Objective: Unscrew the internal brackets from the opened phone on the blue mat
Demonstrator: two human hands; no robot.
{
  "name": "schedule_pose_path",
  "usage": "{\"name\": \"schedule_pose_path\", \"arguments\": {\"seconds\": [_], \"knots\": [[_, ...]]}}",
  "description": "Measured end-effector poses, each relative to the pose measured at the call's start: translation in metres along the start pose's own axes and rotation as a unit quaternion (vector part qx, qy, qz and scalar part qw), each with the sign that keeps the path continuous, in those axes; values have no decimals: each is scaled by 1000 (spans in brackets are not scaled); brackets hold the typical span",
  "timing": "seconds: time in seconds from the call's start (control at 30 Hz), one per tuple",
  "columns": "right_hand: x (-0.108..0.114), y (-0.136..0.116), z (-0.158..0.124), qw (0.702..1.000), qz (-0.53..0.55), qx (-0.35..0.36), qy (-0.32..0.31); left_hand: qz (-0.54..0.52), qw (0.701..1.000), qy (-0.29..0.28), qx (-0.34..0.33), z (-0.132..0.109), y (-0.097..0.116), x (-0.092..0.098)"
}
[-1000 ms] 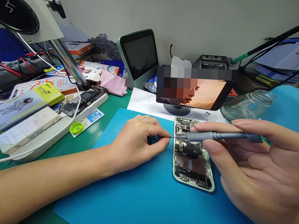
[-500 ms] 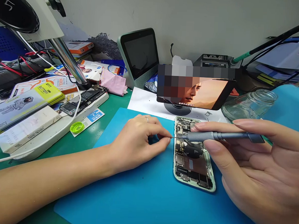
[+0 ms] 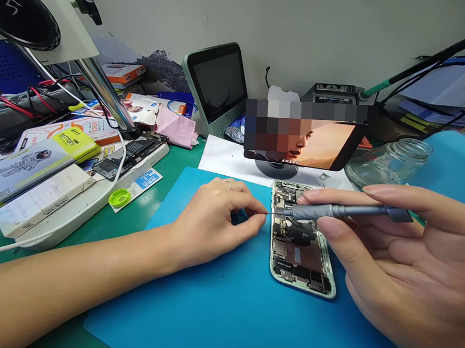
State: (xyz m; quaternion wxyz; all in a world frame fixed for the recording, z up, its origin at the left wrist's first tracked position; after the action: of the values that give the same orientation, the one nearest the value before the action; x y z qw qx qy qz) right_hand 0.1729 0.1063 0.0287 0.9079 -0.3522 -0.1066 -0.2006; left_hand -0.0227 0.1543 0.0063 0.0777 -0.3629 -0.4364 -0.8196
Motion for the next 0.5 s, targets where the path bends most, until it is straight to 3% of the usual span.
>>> {"name": "schedule_pose_path", "arguments": {"seconds": [0.5], "knots": [[1, 0, -1, 1000, 11, 9, 4, 0, 1000, 0, -3, 0, 0, 0]]}}
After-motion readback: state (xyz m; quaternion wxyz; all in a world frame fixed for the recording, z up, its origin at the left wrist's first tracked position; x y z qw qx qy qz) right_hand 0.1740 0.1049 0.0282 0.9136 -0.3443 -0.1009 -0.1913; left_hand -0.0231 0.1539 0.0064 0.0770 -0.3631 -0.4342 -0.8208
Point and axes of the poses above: each hand's wrist, its own z-axis towards the middle knuckle, its own x-axis out of the back of the hand, y = z × x, the point moved 3 cm from there along z, towards the middle knuckle, and after that the axes turned 2 degrees about z, right-handed, at the moved point
